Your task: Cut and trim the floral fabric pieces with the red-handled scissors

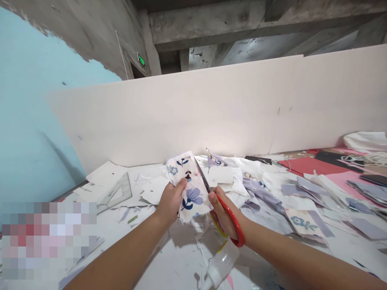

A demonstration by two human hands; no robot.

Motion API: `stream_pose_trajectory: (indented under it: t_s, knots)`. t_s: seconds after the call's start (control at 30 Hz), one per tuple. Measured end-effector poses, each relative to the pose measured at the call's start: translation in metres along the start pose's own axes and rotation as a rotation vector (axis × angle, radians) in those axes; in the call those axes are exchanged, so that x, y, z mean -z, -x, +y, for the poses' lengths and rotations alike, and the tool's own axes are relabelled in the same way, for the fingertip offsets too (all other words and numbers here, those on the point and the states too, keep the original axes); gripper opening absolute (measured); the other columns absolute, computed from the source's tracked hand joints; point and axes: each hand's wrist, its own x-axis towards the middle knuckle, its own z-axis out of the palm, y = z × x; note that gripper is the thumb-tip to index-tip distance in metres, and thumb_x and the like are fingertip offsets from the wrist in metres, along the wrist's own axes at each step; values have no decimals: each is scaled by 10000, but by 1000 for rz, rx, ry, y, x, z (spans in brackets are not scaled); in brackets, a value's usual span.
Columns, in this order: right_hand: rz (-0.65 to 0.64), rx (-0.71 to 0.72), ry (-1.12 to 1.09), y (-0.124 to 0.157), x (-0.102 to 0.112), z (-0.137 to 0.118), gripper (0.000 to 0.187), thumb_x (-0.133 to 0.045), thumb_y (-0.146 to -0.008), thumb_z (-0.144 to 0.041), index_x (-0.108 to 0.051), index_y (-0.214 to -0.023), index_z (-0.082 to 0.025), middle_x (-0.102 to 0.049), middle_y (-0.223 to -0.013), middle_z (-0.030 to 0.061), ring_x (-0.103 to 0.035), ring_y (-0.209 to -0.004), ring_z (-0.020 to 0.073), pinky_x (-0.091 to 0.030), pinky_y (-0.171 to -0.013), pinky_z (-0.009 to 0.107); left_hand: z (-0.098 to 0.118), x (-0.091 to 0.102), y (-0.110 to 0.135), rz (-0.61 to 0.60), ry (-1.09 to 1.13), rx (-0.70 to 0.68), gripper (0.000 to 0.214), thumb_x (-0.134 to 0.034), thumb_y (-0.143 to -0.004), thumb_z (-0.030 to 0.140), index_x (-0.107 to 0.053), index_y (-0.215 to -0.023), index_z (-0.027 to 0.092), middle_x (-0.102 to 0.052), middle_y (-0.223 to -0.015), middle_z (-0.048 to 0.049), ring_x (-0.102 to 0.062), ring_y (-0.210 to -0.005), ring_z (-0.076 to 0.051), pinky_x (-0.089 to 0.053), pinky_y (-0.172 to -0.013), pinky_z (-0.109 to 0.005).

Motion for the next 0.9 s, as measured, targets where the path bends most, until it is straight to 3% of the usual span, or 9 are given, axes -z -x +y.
stream_pose_trajectory:
  t_s: [0.23,0.4,0.67,0.77,0.9]
  knots:
    - [-71,-60,-208,2,0,-13,428,-238,-785,-678,-226,-799,-251,-292,-507,-106,-279,-374,74,-226,-383,207,-2,-1,2,-14,-39,-2,438,-579,-706,456,-633,-975,114,-690,-733,-71,-625,-640,-201,-462,-610,-294]
    - [-40,-56,-164,1,1,-14,429,-263,-780,-678,-239,-795,-250,-304,-507,-100,-309,-372,87,-264,-388,225,-5,0,4,-51,-90,-21,437,-569,-709,469,-649,-944,110,-691,-759,-85,-626,-675,-213,-464,-645,-301]
    - [67,48,82,-1,7,-4,461,-273,-773,-683,-327,-726,-228,-364,-566,-60,-360,-432,87,-302,-379,222,-5,0,4,-46,-61,-15,455,-590,-689,469,-647,-977,121,-693,-761,-82,-630,-686,-217,-468,-690,-319]
    - [79,27,51,-1,4,-4,465,-281,-764,-691,-324,-726,-229,-353,-547,-69,-348,-407,78,-286,-362,212,-5,0,3,-42,-49,-16,448,-598,-684,463,-650,-973,125,-694,-766,-79,-630,-687,-214,-468,-689,-316]
    - [-19,-81,-110,-1,3,-8,455,-249,-762,-703,-270,-767,-248,-325,-456,-104,-299,-336,80,-256,-335,208,-5,-1,3,-35,-47,-24,446,-586,-700,457,-635,-1000,131,-694,-763,-73,-628,-686,-210,-469,-671,-312]
